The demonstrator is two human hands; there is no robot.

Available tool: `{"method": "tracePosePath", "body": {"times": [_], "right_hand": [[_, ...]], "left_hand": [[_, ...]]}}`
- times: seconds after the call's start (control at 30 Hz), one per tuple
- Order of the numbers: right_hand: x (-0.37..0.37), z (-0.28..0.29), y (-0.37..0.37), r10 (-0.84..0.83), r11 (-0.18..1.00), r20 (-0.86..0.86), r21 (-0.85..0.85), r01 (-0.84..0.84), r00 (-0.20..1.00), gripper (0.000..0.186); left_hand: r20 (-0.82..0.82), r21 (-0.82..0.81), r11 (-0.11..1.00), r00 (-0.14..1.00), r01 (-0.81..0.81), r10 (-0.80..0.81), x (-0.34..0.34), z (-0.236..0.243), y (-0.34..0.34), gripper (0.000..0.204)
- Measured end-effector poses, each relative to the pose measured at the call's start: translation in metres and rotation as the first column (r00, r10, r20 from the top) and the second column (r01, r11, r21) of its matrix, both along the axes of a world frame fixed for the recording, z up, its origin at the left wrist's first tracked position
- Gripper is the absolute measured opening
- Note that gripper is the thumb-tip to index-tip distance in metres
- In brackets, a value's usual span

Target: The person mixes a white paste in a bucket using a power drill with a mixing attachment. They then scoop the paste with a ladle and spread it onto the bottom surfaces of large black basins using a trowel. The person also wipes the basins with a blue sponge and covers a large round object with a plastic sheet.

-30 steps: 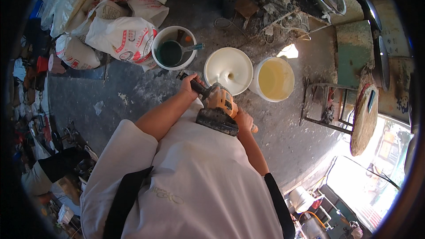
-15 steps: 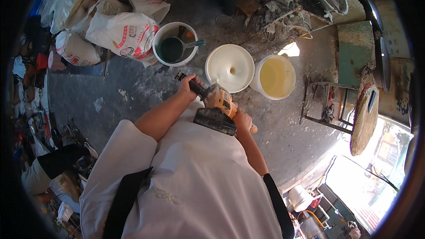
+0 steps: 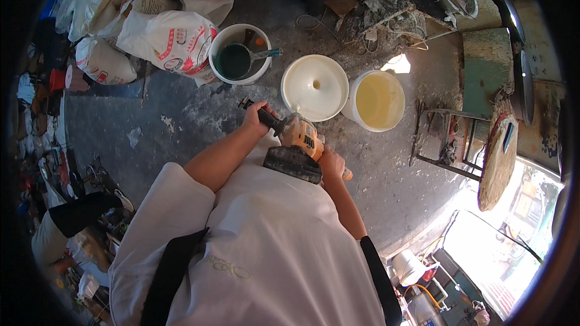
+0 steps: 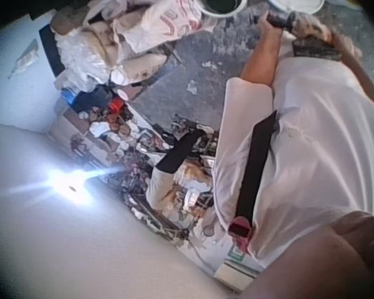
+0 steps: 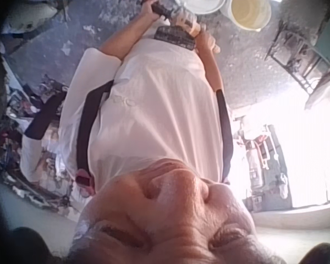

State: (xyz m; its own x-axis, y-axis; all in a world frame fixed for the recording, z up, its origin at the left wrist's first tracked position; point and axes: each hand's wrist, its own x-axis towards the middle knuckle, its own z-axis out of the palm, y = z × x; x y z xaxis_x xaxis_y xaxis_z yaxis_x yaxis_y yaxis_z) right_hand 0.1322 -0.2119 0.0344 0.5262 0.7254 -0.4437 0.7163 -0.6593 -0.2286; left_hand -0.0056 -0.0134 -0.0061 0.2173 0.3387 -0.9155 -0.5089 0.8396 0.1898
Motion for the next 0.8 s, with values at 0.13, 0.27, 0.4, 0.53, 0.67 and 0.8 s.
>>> {"method": "tracePosePath", "body": {"times": [0.13,0.27,0.4,0.53,0.67,0.8], "right_hand": [[0.000,0.004,0.001,-0.006,1.000,-0.003,-0.025,0.006,1.000,0.013],[-0.001,0.007,-0.001,0.000,1.000,-0.015,-0.024,-0.001,1.000,0.013],[-0.001,0.005,-0.005,0.005,1.000,-0.013,-0.006,-0.005,1.000,0.013],[-0.001,0.004,-0.008,0.015,0.999,0.014,-0.045,-0.014,1.000,0.014],[-0.001,0.008,-0.010,0.018,0.999,-0.026,-0.048,-0.019,0.999,0.014],[-0.001,0.012,-0.010,0.007,0.998,-0.034,-0.066,-0.010,0.999,0.014]], "left_hand": [[0.029,-0.007,1.000,0.999,-0.016,0.016,-0.002,-0.002,-0.002,0.012],[0.039,0.003,1.000,0.999,0.000,-0.001,-0.004,-0.003,-0.005,0.012],[0.049,-0.002,1.000,0.999,0.009,-0.009,-0.004,-0.001,-0.007,0.012],[0.009,-0.019,1.000,1.000,-0.004,0.004,-0.002,0.001,-0.009,0.012],[0.072,0.057,0.998,0.996,0.040,-0.044,-0.003,0.002,-0.012,0.013],[0.075,0.041,0.998,0.996,0.038,-0.041,-0.003,0.001,-0.014,0.013]]}}
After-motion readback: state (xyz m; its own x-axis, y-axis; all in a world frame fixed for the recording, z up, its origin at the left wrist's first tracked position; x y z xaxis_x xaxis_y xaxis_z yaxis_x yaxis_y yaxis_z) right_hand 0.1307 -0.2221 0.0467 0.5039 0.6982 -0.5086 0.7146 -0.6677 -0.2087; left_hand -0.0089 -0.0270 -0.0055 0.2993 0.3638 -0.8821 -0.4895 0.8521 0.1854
